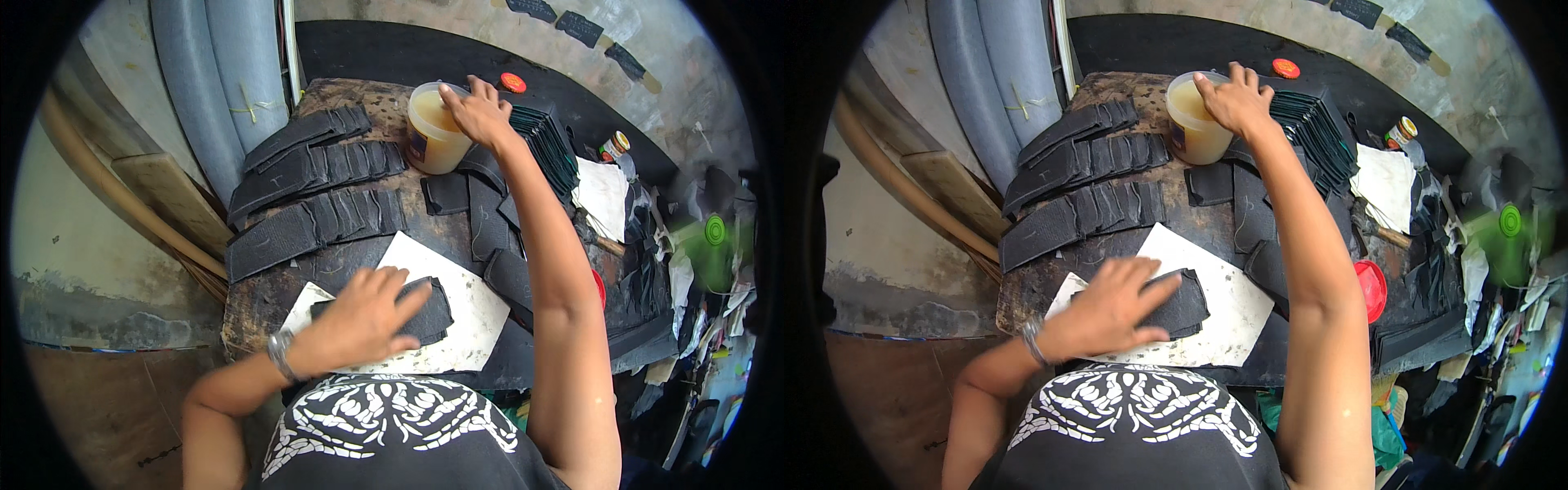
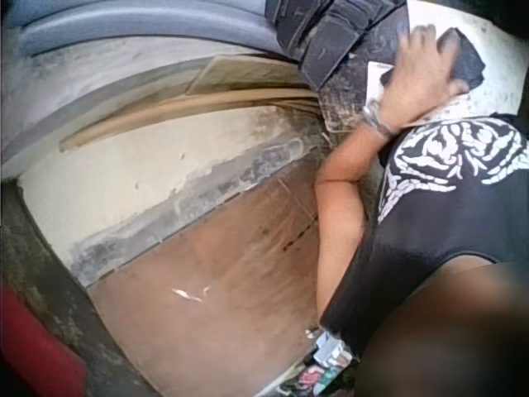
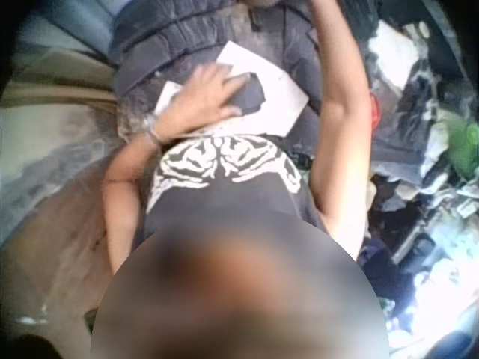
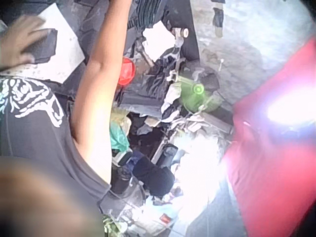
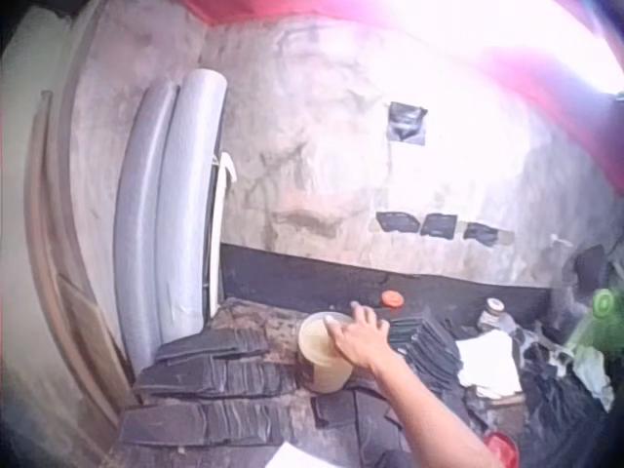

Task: The person repeatedly picks up small black fabric pieces from a pile, folds them by hand, and places them into a neat stack on a white sheet. The person continues this process throughout the clip, handling one piece at a time.

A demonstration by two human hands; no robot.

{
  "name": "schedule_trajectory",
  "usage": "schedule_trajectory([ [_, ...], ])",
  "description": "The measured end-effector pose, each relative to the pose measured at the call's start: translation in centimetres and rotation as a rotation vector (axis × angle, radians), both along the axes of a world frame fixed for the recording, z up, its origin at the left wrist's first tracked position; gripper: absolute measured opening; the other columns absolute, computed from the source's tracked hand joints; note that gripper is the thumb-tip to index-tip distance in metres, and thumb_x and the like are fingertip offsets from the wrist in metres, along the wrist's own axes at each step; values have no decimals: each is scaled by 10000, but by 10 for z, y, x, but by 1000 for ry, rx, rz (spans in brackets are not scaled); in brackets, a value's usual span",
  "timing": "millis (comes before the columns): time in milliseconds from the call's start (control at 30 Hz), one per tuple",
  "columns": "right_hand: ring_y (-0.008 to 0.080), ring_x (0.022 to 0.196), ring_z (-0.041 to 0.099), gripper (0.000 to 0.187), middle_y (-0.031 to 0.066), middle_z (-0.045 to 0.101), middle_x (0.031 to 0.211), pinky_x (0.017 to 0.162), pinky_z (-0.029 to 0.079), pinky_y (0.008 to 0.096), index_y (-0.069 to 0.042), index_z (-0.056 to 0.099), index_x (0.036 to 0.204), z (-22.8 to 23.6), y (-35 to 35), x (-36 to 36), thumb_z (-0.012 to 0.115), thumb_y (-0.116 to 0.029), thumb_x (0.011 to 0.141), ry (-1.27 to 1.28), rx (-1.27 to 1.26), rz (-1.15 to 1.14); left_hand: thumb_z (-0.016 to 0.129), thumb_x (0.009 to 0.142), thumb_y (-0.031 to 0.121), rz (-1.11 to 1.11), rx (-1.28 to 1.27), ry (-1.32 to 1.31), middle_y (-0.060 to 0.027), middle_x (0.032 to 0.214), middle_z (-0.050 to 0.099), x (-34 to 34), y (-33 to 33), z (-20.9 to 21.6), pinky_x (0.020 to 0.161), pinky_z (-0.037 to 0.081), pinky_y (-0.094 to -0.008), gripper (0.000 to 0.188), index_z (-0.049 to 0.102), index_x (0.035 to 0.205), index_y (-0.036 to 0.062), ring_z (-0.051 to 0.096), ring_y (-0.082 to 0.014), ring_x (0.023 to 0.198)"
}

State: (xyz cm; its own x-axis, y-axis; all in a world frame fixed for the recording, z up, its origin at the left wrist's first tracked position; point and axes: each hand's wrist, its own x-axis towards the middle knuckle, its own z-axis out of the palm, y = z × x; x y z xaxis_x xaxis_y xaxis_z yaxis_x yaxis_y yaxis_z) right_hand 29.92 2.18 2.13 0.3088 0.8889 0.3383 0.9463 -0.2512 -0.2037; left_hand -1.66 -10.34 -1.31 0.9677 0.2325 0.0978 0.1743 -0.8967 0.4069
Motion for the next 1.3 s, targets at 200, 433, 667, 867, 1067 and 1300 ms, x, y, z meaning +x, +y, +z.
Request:
schedule_trajectory([
  [200, 371, 1402, 405, 689, 200, 514, 1433, 1107, 283, 626, -33, 758, 1140, 15, -22, -2, 321, -560, 1056, -14, 208, 56, 809, 786, 219, 66, -91, 6, -241, 1390, 473, -15, -12, -15, 1057, 362, -459, 773, 472, 1455, 27, 464, -361, 1300],
  [433, 346, 1324, 468, 396, 199, 548, 1340, 1103, 341, 538, -87, 632, 1306, -14, -156, -33, 590, -330, 996, 61, -5, 243, 739, 768, 150, 50, -15, -114, -226, 1380, 485, -33, -15, 0, 1092, 319, -515, 674, 532, 1405, 77, 455, -355, 1306],
  [667, 393, 1400, 390, 622, 178, 451, 1506, 1178, 255, 532, -231, 749, 1255, -57, -256, -86, 536, 30, 732, 583, 11, 617, 710, 738, 199, 76, -41, -29, -235, 1444, 463, -40, -13, -24, 1131, 292, -562, 674, 583, 1394, 105, 441, -374, 1353],
  [867, 381, 1412, 388, 703, 193, 397, 1554, 1106, 301, 573, -263, 604, 1425, -96, -263, -111, 656, -11, 771, 169, -67, 509, 699, 749, 208, 65, 6, -66, -232, 1506, 440, -43, -17, -38, 1132, 292, -585, 673, 586, 1405, 104, 415, -375, 1405],
  [1067, 348, 1355, 448, 707, 177, 460, 1508, 1078, 327, 564, -185, 609, 1411, -100, -264, -114, 676, -9, 730, 39, -26, 481, 684, 755, 218, 76, 1, -96, -224, 1499, 458, -44, -18, -42, 1127, 302, -584, 658, 595, 1395, 90, 442, -361, 1388],
  [1300, 371, 1336, 458, 734, 174, 468, 1483, 1102, 337, 557, -220, 643, 1379, -99, -264, -107, 687, 30, 690, 32, -37, 508, 706, 737, 196, 99, 99, -105, -208, 1465, 490, -38, -28, -33, 1112, 301, -561, 670, 588, 1373, 20, 465, -339, 1353],
])
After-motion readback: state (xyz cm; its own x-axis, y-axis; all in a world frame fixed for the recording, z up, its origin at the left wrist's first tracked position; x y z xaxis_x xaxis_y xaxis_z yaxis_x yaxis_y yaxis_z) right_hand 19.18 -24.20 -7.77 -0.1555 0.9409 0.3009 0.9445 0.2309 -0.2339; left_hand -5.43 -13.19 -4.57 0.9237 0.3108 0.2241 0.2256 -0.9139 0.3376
